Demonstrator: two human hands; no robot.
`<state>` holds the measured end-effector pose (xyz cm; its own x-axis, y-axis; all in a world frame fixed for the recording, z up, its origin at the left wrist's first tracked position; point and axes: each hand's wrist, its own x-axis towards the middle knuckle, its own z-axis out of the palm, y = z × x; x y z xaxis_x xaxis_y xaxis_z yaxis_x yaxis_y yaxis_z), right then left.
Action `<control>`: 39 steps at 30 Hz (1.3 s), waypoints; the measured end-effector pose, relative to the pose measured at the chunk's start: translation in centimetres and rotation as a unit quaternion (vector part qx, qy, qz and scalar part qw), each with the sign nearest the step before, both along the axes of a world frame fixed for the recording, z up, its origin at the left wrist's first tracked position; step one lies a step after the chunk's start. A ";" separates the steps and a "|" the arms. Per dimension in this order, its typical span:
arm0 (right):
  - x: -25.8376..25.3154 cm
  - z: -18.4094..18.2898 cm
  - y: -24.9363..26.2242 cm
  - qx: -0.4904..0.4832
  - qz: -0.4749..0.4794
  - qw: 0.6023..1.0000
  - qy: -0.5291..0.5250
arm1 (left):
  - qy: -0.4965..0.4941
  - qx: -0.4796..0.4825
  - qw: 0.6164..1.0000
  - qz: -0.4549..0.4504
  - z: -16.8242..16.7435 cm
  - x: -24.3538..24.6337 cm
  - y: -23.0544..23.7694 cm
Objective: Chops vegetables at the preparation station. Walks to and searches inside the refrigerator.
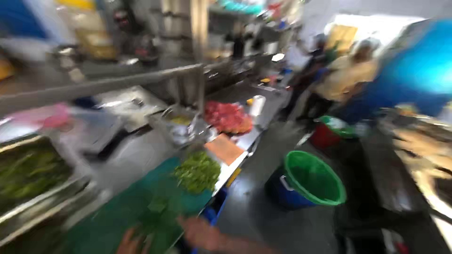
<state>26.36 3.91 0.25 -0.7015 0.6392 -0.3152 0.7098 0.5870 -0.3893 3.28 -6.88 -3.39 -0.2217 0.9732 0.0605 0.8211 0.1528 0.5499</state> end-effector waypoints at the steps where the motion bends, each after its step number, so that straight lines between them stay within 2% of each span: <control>1: 0.0 1.3 0.3 -0.047 0.010 0.998 -0.029 | -0.007 -0.004 1.000 0.027 0.0 0.4 0.1; 2: -0.6 2.4 0.5 -0.080 0.020 0.994 -0.066 | -0.013 -0.033 0.998 0.046 0.3 0.4 0.0; 4: -2.3 3.9 1.0 -0.082 0.030 0.988 -0.131 | -0.016 -0.077 0.995 0.066 0.0 -0.2 0.1; 6: -3.0 5.0 0.8 -0.059 0.030 0.985 -0.162 | -0.012 -0.057 0.996 0.063 -0.7 -0.4 0.2; 12: -3.6 7.3 -0.6 -0.029 0.070 0.973 -0.220 | -0.023 -0.053 0.997 0.046 0.1 -0.6 0.6; 15: -4.3 6.1 -0.7 -0.029 0.085 0.969 -0.232 | -0.018 -0.043 0.998 0.042 -0.2 -0.7 0.7; 19: -5.2 1.5 0.0 -0.051 0.074 0.975 -0.204 | -0.006 -0.006 0.999 0.047 -1.0 -0.8 0.2; 24: -5.1 3.8 0.4 -0.054 0.070 0.973 -0.212 | -0.013 0.035 0.996 0.085 -1.1 -0.6 -1.3; 28: -4.2 6.4 -0.7 -0.036 0.093 0.969 -0.224 | -0.029 0.043 0.996 0.076 -1.4 -0.6 -1.8; 30: -4.6 5.9 -1.2 -0.038 0.100 0.964 -0.242 | -0.025 0.041 0.997 0.066 -1.4 -0.7 -1.6; 34: -5.5 1.8 -0.9 -0.051 0.091 0.969 -0.226 | -0.026 0.013 0.998 0.053 -1.4 -0.9 -1.4; 39: -5.2 4.8 -0.8 -0.055 0.099 0.971 -0.212 | -0.036 0.003 0.997 0.074 -0.7 -0.8 -2.5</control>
